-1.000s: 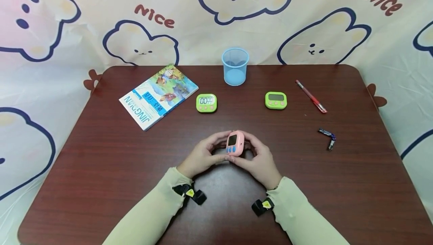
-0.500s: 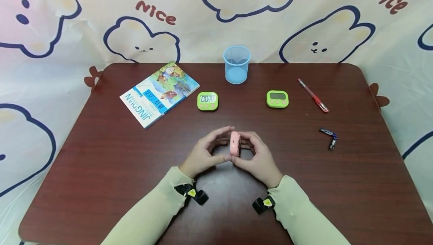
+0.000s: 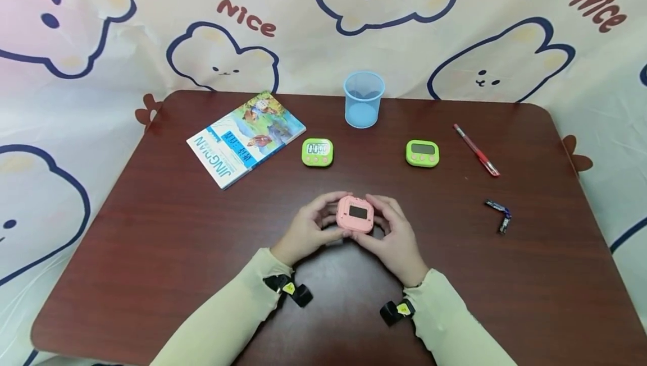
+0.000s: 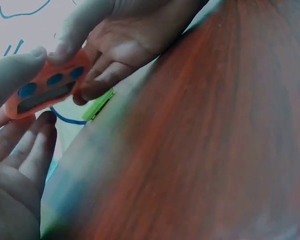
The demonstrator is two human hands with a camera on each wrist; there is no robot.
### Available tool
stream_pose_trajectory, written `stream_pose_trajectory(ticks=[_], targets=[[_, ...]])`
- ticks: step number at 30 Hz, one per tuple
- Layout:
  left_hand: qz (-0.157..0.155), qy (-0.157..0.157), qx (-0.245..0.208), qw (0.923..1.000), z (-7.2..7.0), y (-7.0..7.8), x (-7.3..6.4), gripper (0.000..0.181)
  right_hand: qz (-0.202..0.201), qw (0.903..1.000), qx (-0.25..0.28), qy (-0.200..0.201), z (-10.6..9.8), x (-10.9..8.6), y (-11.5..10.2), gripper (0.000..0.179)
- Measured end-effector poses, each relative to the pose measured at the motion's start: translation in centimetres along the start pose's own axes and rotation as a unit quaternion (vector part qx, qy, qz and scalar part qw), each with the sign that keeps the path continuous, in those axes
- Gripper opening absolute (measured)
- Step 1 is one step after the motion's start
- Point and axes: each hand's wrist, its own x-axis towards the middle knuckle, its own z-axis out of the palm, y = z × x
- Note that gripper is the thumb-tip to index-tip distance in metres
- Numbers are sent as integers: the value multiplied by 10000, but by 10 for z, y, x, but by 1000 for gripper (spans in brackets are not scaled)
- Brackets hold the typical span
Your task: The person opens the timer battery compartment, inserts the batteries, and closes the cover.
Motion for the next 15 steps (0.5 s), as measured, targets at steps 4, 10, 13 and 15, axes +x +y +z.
stream_pose_trajectory(ticks=[4,10,13,15], targets=[[-80,108,-753,9971,-1,2,1,70,100,9993,345,71,0,1,-2,75],[-273,47,-1226,9921,-2,1,1,71,96,9985,494,199,1,0,-1,73],[-399,-1,-1109,9930,-2,0,2,70,74,9986,441,296,0,-1,1,73],[-460,5,-1001,9939,-1,0,2,70,102,9985,444,315,0,-1,2,73]])
